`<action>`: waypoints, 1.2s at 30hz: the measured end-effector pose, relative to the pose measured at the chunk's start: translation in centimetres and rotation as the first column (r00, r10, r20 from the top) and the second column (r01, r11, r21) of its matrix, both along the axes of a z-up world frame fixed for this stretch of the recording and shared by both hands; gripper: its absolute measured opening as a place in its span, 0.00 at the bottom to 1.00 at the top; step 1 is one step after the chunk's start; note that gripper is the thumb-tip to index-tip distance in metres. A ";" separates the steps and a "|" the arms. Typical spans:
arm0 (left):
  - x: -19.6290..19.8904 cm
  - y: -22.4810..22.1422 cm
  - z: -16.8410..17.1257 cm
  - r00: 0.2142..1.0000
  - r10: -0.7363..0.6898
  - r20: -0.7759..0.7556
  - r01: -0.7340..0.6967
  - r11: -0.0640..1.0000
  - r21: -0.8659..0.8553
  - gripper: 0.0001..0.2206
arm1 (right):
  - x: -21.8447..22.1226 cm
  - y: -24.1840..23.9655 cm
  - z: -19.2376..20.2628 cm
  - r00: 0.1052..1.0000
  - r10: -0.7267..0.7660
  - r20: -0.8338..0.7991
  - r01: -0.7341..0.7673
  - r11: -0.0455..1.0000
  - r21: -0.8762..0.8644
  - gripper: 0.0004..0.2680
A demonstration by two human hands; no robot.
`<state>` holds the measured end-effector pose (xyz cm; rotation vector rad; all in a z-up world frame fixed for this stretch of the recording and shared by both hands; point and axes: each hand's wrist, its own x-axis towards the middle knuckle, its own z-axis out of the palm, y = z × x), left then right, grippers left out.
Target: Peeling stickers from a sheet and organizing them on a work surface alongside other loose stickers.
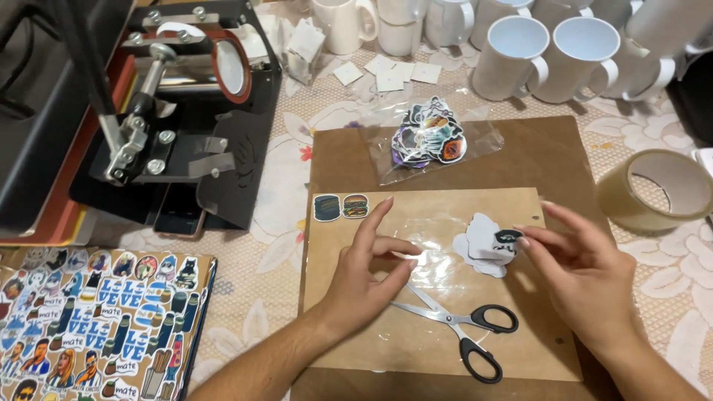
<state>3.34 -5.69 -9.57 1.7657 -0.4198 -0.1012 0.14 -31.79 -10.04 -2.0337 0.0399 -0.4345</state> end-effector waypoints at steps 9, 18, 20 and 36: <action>-3.1 -0.1 5.5 0.988 -0.131 -0.083 0.115 0.978 -0.173 0.45 | -3.7 2.6 3.4 0.982 0.024 -0.189 0.096 0.795 0.599 0.28; -3.4 2.5 7.5 0.318 -0.124 0.940 0.367 0.930 -0.001 0.07 | -7.5 2.5 5.8 0.884 0.380 0.271 -0.182 0.815 -0.550 0.11; -3.4 3.1 7.2 0.258 -0.162 0.953 0.376 0.925 0.056 0.04 | -6.9 1.9 4.3 0.818 0.355 0.453 -0.009 0.795 -0.607 0.06; -2.8 2.8 8.4 -0.217 -0.192 0.957 -0.153 0.975 0.161 0.06 | -6.2 -2.4 -3.2 0.573 0.598 0.560 0.226 0.542 -0.809 0.11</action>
